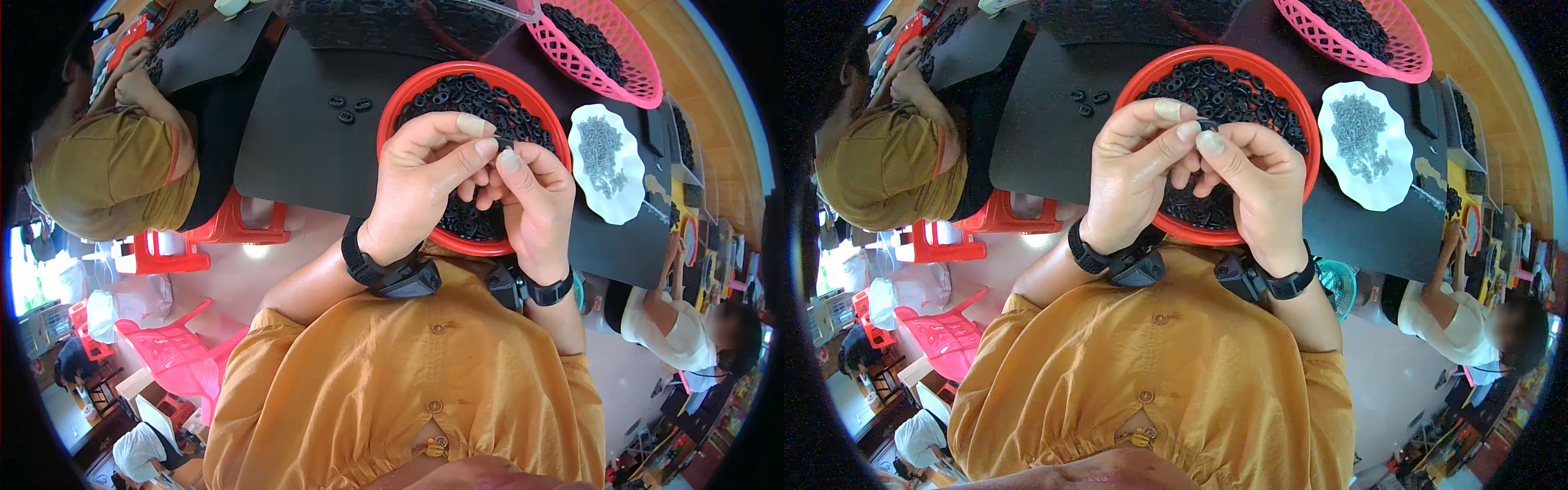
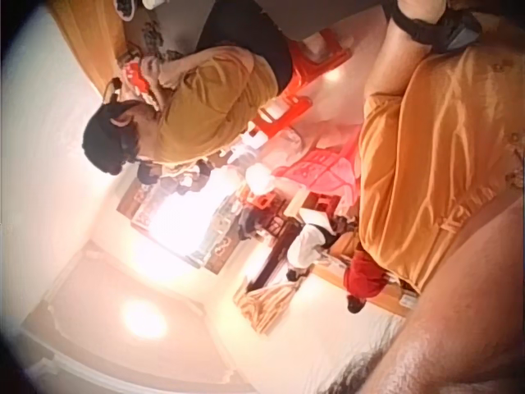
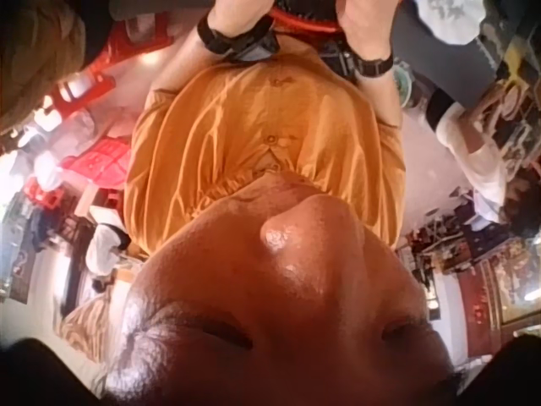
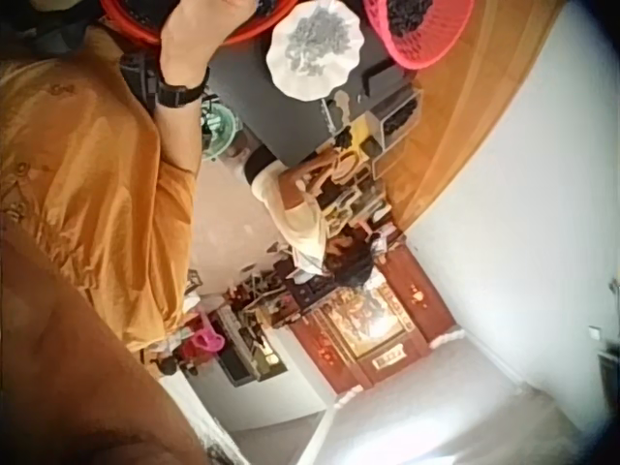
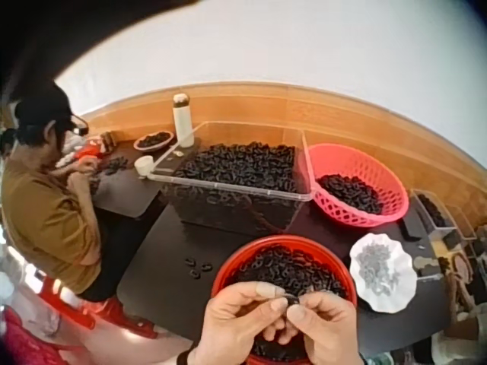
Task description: The person assembles plastic cord lock fasteners by taking components from a bowl and inserting small pieces into the plastic housings by hand.
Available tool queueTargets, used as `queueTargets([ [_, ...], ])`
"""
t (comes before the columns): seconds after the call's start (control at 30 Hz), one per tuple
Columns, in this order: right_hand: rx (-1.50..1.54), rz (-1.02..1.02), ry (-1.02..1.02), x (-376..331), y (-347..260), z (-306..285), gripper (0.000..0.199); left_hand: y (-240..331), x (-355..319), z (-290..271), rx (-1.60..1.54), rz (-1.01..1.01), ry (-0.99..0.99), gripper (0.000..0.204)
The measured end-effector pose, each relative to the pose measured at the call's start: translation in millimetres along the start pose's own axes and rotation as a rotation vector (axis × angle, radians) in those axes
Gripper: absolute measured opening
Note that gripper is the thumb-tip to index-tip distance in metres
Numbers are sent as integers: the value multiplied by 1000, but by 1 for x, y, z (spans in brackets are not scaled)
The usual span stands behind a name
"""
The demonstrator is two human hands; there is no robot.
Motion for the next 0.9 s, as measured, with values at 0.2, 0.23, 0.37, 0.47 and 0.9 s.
queueTargets([
  [0.2,99,29,-44,1,7,0,11,-5,-3,5,-85,59,65,12],
  [0.23,99,29,-45,1,9,1,11,-7,-3,6,-75,68,89,12],
  [0.37,34,9,-17,2,9,-1,13,-8,0,3,-37,77,115,14],
  [0.47,-138,34,61,1,-3,-8,16,0,4,-2,35,69,146,17],
  [0.9,-1472,25,-409,11,-32,-38,8,-1,3,-17,188,-107,70,20],
])
Point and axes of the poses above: each hand's wrist, its own x-axis towards the middle knuckle, its own z-axis out of the palm, y = z × x, the point moved 1 cm from there along x, towards the middle knuckle, and after that the axes turned 14 degrees about -y, right-handed, at the moved point
